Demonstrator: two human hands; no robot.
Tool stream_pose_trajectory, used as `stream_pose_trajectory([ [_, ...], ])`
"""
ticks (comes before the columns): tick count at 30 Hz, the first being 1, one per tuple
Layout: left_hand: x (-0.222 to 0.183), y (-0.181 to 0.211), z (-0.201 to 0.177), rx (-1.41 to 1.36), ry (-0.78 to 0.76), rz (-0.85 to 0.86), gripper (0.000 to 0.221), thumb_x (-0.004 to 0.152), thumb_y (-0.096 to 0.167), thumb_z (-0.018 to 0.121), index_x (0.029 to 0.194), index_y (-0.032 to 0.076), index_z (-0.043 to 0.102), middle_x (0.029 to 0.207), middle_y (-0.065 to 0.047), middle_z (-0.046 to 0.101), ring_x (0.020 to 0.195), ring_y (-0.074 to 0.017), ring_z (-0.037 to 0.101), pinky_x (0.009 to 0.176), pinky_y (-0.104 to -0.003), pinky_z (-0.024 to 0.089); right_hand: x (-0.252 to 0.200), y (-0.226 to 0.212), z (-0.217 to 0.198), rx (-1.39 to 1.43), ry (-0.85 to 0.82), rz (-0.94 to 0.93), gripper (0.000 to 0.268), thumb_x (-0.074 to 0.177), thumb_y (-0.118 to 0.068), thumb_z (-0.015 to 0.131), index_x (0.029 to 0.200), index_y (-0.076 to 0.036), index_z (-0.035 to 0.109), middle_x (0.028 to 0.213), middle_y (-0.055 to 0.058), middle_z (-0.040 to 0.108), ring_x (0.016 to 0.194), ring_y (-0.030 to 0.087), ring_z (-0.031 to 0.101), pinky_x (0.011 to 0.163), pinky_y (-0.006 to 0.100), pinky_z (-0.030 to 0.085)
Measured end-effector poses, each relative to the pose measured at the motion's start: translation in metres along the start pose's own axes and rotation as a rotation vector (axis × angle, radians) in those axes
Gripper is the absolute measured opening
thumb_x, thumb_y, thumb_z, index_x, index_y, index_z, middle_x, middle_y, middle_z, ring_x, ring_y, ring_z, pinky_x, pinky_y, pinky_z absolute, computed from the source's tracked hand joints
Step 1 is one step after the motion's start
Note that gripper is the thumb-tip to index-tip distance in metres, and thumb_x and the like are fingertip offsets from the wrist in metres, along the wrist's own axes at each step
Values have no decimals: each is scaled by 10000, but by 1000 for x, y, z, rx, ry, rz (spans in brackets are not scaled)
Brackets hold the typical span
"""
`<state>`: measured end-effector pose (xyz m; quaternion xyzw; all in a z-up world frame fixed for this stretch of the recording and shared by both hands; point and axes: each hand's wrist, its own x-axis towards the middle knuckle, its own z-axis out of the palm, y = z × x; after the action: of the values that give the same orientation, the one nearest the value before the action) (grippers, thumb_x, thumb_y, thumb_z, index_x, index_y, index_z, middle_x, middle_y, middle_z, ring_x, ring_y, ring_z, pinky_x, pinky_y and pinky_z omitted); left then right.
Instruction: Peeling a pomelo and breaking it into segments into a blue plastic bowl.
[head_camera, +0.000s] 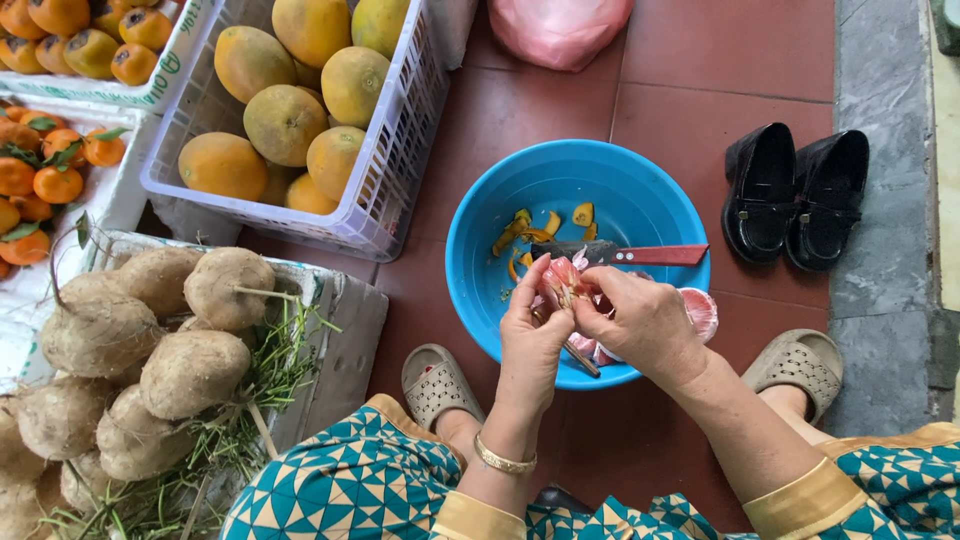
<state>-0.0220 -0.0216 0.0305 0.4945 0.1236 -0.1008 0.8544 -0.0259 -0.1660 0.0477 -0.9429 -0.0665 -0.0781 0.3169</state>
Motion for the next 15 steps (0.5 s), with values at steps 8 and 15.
stream_pose_trajectory([
  [8, 4, -9, -7, -54, 39, -78, 754, 759, -128, 627, 1478, 98, 587, 1179, -159, 648, 950, -195, 667, 747, -340, 668, 2, -2, -4, 190, -2, 113, 137, 947, -247, 718, 996, -132, 773, 790, 97, 782, 728, 240, 766, 610, 312, 621],
  [15, 6, -17, -8, -66, 89, -91, 574, 825, -66, 657, 1380, 80, 656, 1136, -183, 670, 939, -243, 702, 726, -390, 676, -2, 5, 8, -25, 11, 41, 172, 939, -285, 738, 1024, -136, 753, 824, 98, 765, 752, 251, 760, 638, 322, 616],
])
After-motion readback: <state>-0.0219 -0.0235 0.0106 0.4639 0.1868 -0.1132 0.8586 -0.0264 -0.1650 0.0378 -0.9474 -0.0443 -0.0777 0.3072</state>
